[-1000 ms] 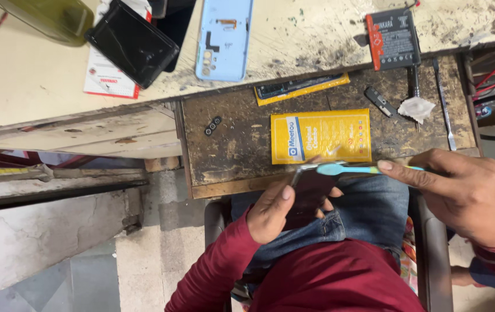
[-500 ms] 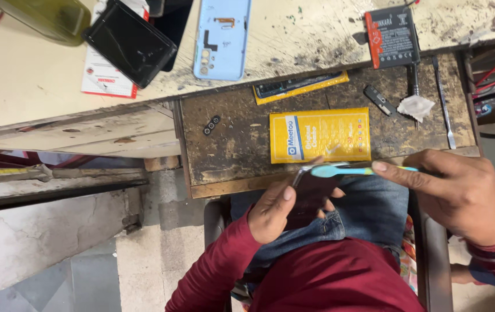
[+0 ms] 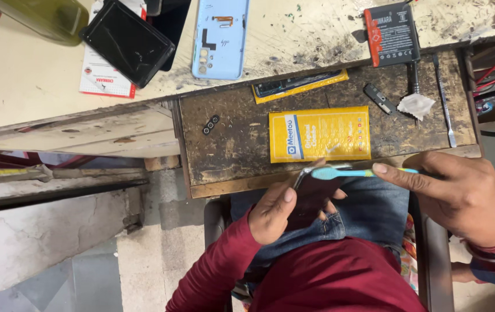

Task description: The person disassembles a smartphone using a screwdriver, cleans the interior with a toothbrush, and reassembles the device by tightening screws. The phone is handled throughout, with tools used for opening and closing the case.

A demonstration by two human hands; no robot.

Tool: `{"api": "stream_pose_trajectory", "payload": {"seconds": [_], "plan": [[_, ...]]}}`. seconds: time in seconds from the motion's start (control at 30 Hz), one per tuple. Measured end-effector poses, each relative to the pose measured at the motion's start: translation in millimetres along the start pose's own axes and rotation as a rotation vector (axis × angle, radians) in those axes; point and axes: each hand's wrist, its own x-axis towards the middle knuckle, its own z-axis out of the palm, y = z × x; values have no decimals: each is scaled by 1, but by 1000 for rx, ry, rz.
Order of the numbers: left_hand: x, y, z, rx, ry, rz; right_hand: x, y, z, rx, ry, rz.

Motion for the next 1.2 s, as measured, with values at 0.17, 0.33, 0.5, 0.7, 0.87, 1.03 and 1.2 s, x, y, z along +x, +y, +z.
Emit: {"api": "stream_pose_trajectory", "payload": {"seconds": [0.17, 0.33, 0.5, 0.7, 0.87, 1.03, 1.2], "plan": [[1, 2, -2, -40, 14, 24, 3, 0, -1, -48, 1, 45], [-1, 1, -1, -6, 7, 24, 5, -1, -3, -77, -5, 29], [0, 1, 1, -22, 4, 5, 6, -1, -3, -25, -10, -3], [2, 4, -2, -27, 13, 13, 5, -1, -4, -35, 8, -15], [1, 3, -1, -11, 10, 28, 6, -1, -3, -103, 1, 30], [1, 4, -1, 40, -4, 29, 4, -1, -3, -18, 14, -20], [4, 7, -2, 40, 18, 19, 4, 0, -3, -57, 4, 9]]}}
